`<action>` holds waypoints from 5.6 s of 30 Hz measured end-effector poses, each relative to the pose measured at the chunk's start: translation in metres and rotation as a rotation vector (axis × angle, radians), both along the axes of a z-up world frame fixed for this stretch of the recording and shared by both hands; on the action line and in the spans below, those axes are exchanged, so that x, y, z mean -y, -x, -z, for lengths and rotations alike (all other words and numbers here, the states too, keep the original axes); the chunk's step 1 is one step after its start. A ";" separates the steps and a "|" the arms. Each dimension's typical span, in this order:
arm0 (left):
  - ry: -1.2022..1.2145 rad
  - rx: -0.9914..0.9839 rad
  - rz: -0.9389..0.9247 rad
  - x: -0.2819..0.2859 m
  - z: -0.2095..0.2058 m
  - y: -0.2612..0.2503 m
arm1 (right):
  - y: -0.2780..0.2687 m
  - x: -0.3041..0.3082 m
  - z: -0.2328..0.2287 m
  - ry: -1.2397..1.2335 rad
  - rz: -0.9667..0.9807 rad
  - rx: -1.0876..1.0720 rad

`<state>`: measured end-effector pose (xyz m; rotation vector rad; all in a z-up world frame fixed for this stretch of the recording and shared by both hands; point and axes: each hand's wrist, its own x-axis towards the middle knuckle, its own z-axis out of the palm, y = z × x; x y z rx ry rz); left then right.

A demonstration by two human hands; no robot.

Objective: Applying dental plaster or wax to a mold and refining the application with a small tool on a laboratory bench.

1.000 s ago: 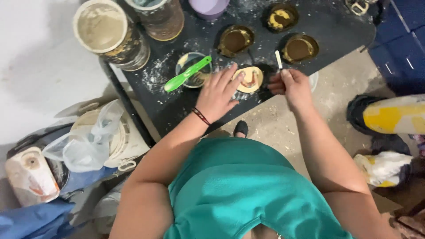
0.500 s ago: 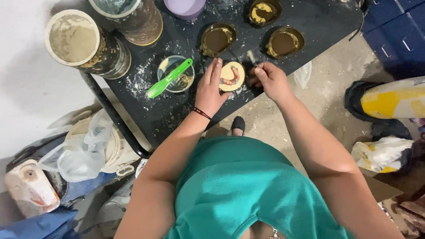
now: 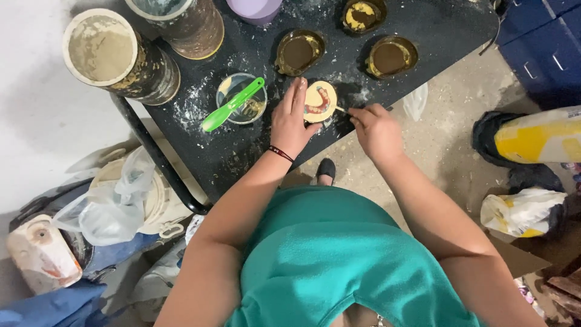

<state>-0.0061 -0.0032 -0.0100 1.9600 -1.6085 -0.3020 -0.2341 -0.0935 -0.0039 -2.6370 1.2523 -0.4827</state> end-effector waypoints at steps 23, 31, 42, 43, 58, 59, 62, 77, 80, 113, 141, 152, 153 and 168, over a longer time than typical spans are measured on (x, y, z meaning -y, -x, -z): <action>-0.034 0.283 -0.125 -0.061 -0.083 -0.101 | -0.145 -0.045 -0.051 -0.064 -0.314 0.089; -0.129 0.647 -0.211 -0.041 -0.054 -0.107 | -0.156 -0.051 -0.088 0.180 -0.376 -0.364; 0.148 0.315 0.138 -0.065 -0.058 -0.069 | -0.023 -0.052 -0.035 -0.600 0.275 0.346; 0.148 0.312 0.155 -0.068 -0.055 -0.062 | -0.025 -0.059 -0.036 -0.601 0.291 0.349; 0.422 0.134 0.257 -0.120 -0.038 -0.057 | -0.049 -0.094 -0.003 -0.267 0.252 0.148; 0.431 0.130 0.260 -0.122 -0.037 -0.059 | -0.052 -0.096 -0.003 -0.269 0.241 0.138; 0.453 0.118 0.266 -0.129 -0.033 -0.064 | -0.061 -0.101 -0.002 -0.279 0.239 0.102; 0.413 0.105 0.189 -0.156 -0.046 -0.098 | -0.109 -0.112 -0.021 -0.469 0.193 0.304; 0.361 0.130 0.116 -0.142 -0.040 -0.116 | -0.115 -0.107 -0.042 -0.646 0.181 0.493; -0.023 0.425 -0.050 -0.046 -0.073 -0.154 | -0.142 -0.060 -0.076 -0.016 -0.176 -0.107; -0.144 0.301 0.106 -0.068 -0.095 -0.099 | -0.067 -0.109 -0.039 -0.996 0.352 0.625; 0.086 0.155 0.151 -0.104 -0.085 -0.072 | -0.121 -0.111 0.000 -1.023 0.361 0.907; 0.102 0.137 0.150 -0.105 -0.086 -0.072 | -0.122 -0.112 -0.002 -0.997 0.364 0.884; 0.196 0.109 0.179 -0.105 -0.099 -0.065 | -0.100 -0.115 -0.006 -0.954 0.363 0.831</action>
